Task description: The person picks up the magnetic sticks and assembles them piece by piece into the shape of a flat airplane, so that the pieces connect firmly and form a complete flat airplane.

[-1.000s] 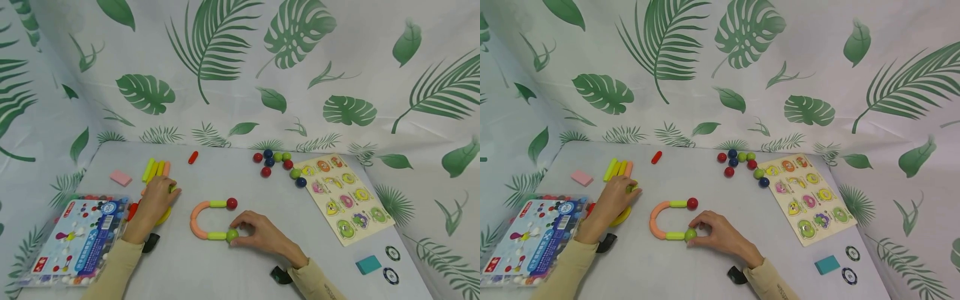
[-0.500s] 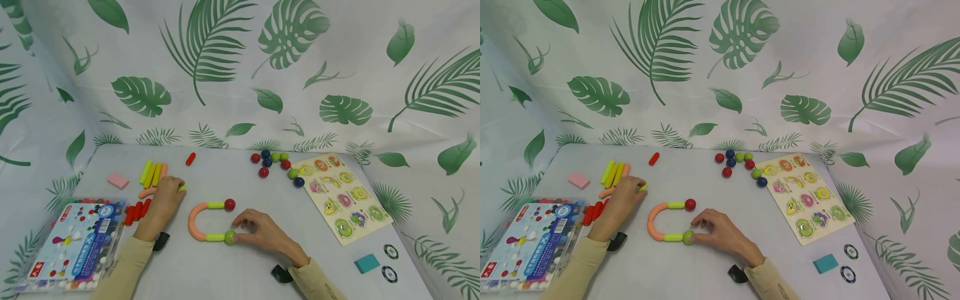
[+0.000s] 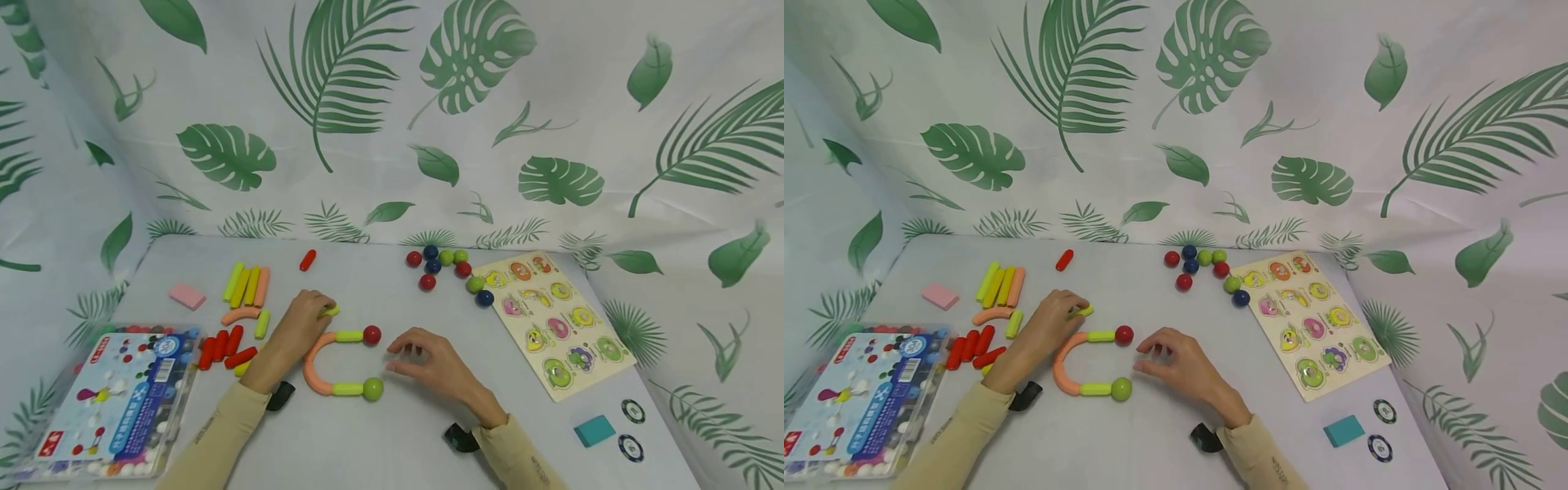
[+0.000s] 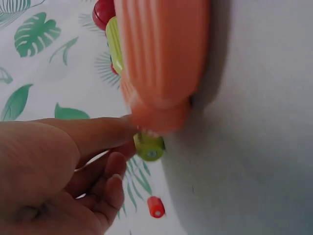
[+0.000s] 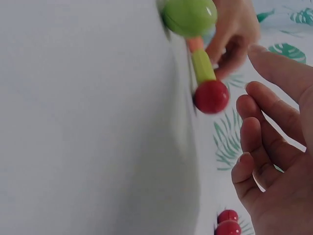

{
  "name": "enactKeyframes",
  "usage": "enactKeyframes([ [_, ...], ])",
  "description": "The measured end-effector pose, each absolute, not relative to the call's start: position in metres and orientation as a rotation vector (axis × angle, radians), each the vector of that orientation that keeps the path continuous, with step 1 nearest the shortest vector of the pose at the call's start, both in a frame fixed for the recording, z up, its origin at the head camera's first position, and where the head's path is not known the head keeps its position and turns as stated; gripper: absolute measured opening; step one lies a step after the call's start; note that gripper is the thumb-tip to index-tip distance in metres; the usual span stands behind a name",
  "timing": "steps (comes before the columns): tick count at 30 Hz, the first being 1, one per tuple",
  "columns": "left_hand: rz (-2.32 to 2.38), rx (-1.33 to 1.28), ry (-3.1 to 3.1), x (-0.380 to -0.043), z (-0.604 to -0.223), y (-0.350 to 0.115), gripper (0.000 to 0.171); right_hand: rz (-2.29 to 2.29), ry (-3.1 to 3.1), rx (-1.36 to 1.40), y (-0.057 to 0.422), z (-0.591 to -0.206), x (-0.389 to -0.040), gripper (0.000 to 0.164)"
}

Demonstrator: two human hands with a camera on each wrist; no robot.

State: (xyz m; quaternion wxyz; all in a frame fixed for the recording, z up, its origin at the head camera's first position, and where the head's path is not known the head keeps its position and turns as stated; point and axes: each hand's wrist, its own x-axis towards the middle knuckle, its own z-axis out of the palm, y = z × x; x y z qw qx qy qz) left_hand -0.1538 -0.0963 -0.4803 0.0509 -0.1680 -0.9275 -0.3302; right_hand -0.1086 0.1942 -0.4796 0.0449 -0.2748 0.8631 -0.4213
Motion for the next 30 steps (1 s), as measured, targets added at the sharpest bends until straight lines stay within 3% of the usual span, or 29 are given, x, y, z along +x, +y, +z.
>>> enactKeyframes([
  [9, -1.115, -0.458, -2.795, -0.136, -0.479, -0.115, 0.021, -1.264, 2.697, -0.795, 0.190, -0.465, -0.164, 0.029],
  [16, -1.154, -0.566, -2.905, -0.124, -0.478, -0.118, 0.025, -1.186, 2.666, -0.856, 0.156, -0.456, -0.209, 0.029],
  [30, -1.130, -0.586, -2.963, -0.120, -0.479, -0.121, 0.019, -1.000, 2.389, -0.994, 0.080, -0.457, -0.249, 0.029],
])
